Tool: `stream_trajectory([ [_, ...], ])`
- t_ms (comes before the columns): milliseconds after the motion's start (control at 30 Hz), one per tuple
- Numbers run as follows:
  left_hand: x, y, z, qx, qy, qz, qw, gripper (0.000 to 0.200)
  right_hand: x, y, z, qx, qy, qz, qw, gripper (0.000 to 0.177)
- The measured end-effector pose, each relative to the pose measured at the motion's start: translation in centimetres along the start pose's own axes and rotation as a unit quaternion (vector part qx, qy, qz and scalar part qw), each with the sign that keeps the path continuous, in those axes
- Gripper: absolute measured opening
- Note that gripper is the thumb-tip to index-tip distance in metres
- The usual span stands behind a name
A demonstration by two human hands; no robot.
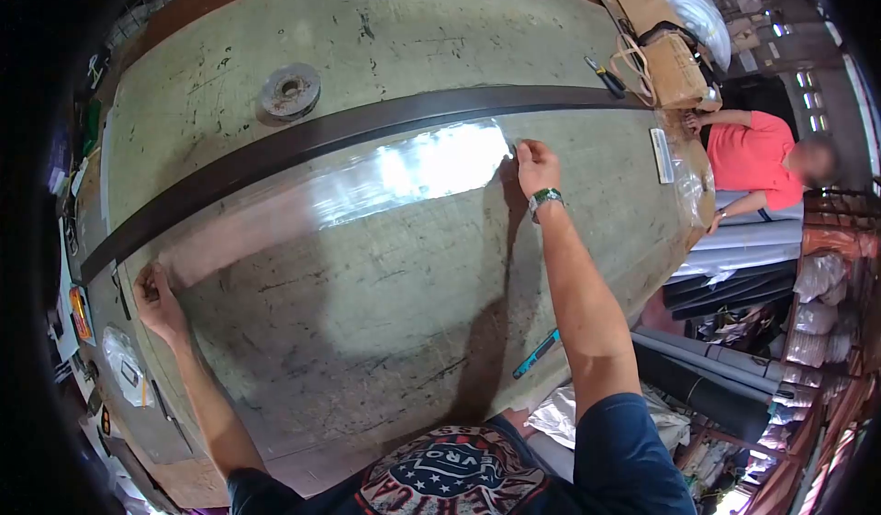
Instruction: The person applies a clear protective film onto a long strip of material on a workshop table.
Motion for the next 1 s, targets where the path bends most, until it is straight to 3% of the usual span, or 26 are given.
stream_trajectory([
  [133, 0.0, -0.2, 0.1, 0.012, -0.008, -0.004, 1.000, 0.026, -1.2, 1.0, 0.4, -0.008, -0.073, -0.016, 0.997, 0.028],
  [300, 0.0, 1.5, 0.0, -0.005, 0.079, 0.032, 0.996, 0.027, -2.8, -0.2, -0.6, 0.055, 0.079, -0.080, 0.992, 0.024],
  [367, 0.5, 0.0, -0.6, 0.027, 0.105, 0.060, 0.992, 0.031, -2.5, 0.7, -3.8, 0.030, 0.021, -0.046, 0.998, 0.024],
  [400, 1.4, -0.7, -1.7, 0.019, 0.103, 0.037, 0.994, 0.033, -3.0, 1.7, -5.2, 0.015, -0.008, -0.022, 1.000, 0.024],
  [467, 0.3, -2.3, -3.1, 0.015, 0.058, -0.031, 0.998, 0.037, -6.0, 0.3, -9.3, -0.135, -0.005, 0.002, 0.991, 0.027],
  [500, -0.9, -0.6, -3.6, 0.011, 0.079, -0.028, 0.996, 0.041, -6.8, 1.2, -11.0, -0.106, -0.018, -0.059, 0.992, 0.029],
  [533, -2.7, 0.2, -4.3, 0.028, 0.041, -0.010, 0.999, 0.042, -8.3, 2.3, -12.8, -0.073, -0.030, -0.128, 0.989, 0.031],
  [633, -9.0, 3.6, -6.1, 0.038, -0.059, 0.024, 0.997, 0.044, -14.7, 2.6, -17.7, -0.105, -0.050, -0.184, 0.976, 0.027],
  [700, -16.1, 6.9, -5.1, 0.094, -0.135, 0.020, 0.986, 0.034, -19.9, 2.6, -20.4, -0.218, -0.128, -0.151, 0.956, 0.030],
  [733, -20.9, 9.2, -4.0, 0.043, -0.159, 0.056, 0.985, 0.021, -22.2, 2.8, -21.1, -0.242, -0.149, -0.232, 0.930, 0.030],
  [767, -24.8, 14.5, -3.9, 0.106, -0.286, -0.038, 0.952, 0.018, -24.3, 3.3, -21.6, -0.265, -0.169, -0.313, 0.896, 0.030],
  [833, -32.7, 17.8, -1.9, 0.048, -0.435, -0.044, 0.898, 0.025, -27.4, 4.3, -21.6, -0.269, -0.221, -0.312, 0.884, 0.031],
  [867, -36.0, 20.3, -0.5, 0.021, -0.404, 0.195, 0.893, 0.014, -28.7, 4.8, -21.5, -0.265, -0.231, -0.323, 0.879, 0.032],
  [933, -40.0, 26.2, 1.6, -0.048, -0.447, 0.196, 0.871, 0.022, -30.3, 5.8, -21.2, -0.261, -0.247, -0.346, 0.867, 0.034],
  [1000, -43.6, 27.8, 3.6, -0.015, -0.445, 0.233, 0.864, 0.036, -31.5, 7.1, -20.9, -0.259, -0.264, -0.377, 0.849, 0.035],
])
Point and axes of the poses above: each hand's wrist, its own x-axis towards the middle knuckle, its own z-axis out of the palm, y = z × x, the point moved 1 cm from there along x, towards the middle knuckle, and after that the axes turned 3 degrees about z, right-handed, at the moved point
